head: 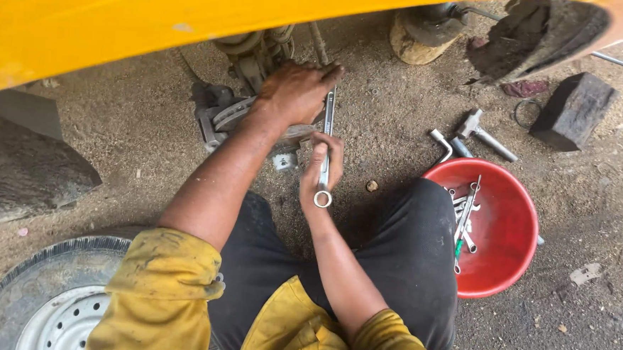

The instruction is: The camera wearer is repairing the brake system of a vehicle, specifically working on the rotor and caliper components with various tools.

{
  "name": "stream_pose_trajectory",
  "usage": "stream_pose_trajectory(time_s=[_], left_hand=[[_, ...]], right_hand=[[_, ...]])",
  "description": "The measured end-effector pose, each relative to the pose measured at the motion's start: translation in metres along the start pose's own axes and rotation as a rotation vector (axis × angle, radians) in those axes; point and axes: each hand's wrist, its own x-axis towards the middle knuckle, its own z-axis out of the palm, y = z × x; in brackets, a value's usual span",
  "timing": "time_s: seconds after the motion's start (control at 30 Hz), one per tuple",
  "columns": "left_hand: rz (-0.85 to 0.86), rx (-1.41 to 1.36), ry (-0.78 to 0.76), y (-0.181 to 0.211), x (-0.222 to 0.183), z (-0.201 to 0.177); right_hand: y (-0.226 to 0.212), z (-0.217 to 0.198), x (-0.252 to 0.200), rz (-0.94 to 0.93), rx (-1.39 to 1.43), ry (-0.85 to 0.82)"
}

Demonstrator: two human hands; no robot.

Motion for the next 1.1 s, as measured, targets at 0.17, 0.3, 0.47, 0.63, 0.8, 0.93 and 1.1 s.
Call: stream_pose_trajectory(time_s=[0.17,0.3,0.47,0.63,0.8,0.93,1.1], left_hand=[[-0.074,-0.204,-0.173,-0.003,0.001,0.010],[0.015,0.070,0.113,-0.008,-0.002,0.025],[-0.017,-0.077,-0.068,0.003,-0.005,0.000],[-0.024,-0.076,0.035,0.001,-0.014,-0.008],[-0.039,-0.035,-0.029,0.000,-0.006,-0.003],[-0.025,-0.044,0.009,0.003,-0.008,-0.013],[-0.046,-0.101,-0.135,0.001,-0.009,-0.009]], right_hand=[[0.015,-0.021,0.015,0.348,0.380,0.104],[0.066,-0.053,0.127,0.686,0.717,0.475],[0.145,-0.063,0.224,0.757,0.612,0.072],[0.104,-0.067,0.170,0.872,0.983,0.247],[-0.011,-0.040,0.074,0.700,0.706,0.332],[-0.021,-0.023,0.033,0.493,0.612,0.238],[0.031,-0.042,0.067,0.484,0.506,0.183]])
